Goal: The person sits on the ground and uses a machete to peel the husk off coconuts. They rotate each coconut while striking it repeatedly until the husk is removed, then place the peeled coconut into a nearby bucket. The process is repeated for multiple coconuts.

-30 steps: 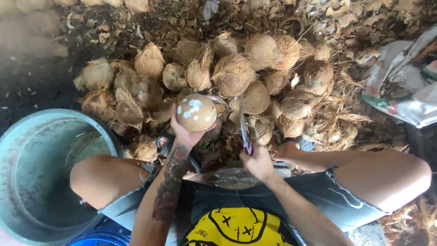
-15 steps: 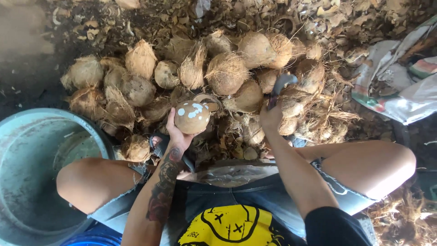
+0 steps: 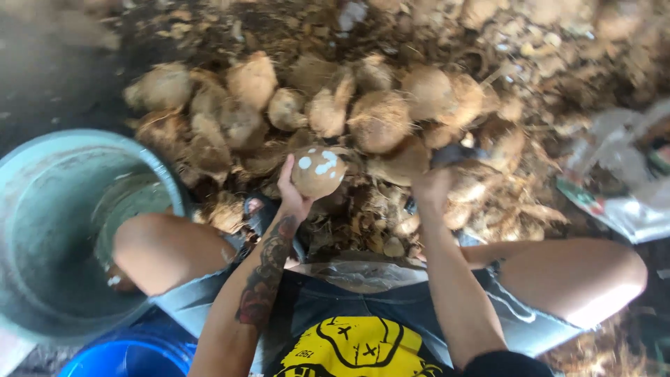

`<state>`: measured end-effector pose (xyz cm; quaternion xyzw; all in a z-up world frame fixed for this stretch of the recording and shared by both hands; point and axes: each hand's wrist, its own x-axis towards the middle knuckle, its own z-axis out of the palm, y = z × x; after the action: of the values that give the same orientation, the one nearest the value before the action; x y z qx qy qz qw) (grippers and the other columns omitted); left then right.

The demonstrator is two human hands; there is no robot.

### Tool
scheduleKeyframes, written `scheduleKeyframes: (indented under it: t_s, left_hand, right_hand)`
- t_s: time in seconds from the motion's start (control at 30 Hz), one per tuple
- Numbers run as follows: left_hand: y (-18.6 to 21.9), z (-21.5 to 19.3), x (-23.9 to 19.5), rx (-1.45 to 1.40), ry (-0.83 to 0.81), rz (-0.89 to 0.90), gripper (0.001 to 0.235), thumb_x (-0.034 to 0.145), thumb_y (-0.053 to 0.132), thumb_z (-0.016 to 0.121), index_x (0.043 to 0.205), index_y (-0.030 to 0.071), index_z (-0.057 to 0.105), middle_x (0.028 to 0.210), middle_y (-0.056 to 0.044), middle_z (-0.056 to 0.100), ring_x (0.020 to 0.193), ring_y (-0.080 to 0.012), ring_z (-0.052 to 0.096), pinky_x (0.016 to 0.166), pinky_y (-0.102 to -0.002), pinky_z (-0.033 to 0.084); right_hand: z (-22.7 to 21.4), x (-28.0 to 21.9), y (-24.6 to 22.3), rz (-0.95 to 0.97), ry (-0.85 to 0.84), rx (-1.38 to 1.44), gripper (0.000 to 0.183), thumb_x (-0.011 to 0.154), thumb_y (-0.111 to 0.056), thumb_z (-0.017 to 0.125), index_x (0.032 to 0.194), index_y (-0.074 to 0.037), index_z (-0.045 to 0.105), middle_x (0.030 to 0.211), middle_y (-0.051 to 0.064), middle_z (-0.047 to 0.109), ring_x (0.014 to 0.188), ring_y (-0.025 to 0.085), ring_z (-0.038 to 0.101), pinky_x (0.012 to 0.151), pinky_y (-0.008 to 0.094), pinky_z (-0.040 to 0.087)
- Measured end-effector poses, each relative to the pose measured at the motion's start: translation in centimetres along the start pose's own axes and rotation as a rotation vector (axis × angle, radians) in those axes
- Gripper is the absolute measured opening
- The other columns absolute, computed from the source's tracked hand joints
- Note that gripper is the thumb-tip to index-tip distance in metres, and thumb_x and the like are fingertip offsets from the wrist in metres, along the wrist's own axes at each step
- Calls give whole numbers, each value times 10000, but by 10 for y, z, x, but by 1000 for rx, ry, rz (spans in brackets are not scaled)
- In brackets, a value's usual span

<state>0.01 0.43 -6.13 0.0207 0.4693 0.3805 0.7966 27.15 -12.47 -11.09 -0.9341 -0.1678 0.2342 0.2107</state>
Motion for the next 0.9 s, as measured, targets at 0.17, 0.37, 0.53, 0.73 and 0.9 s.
scheduleKeyframes:
  t_s: [0.17,0.37,0.53,0.73,0.9]
  left_hand:
    - [65,59,-62,-306,-186,118,730,803,592,817,1351,129,680,1373,-143,690,1276,-390,643,1110,-601,503]
    - [187,76,-124,-104,-672,516,540,956,427,689,1289,2,684,1198,-198,772,1063,-311,754,952,-427,601]
    - [304,-3,-180,400,-641,1057,339,1044,428,648,1228,145,671,1266,-33,730,1176,-173,695,1047,-396,562]
    - [347,-150,-205,549,31,874,500,858,626,465,1119,283,719,1085,71,773,1038,-86,715,967,-348,475]
    - [304,-286,-165,851,351,799,368,1123,425,505,822,233,594,736,100,498,696,-40,391,640,-257,349]
  right_hand:
    - [-114,-92,-183,-785,-193,599,357,1001,-86,772,1292,37,606,1194,286,635,1155,451,698,791,468,631]
    - [-98,-175,-338,-1284,-960,662,834,869,-174,916,1569,-162,460,1559,50,527,1396,205,552,1214,335,460]
    - [-49,-256,-420,-1259,-1108,747,526,844,-164,948,1276,-137,650,1240,40,735,1110,156,706,853,320,621]
    - [79,-347,-456,-1608,-971,308,696,707,-236,1056,1274,-151,662,1250,21,732,1117,138,693,941,289,551]
    - [185,-382,-407,-1307,-1050,-238,404,707,-312,878,1092,-370,767,879,-210,654,795,-39,576,684,210,425]
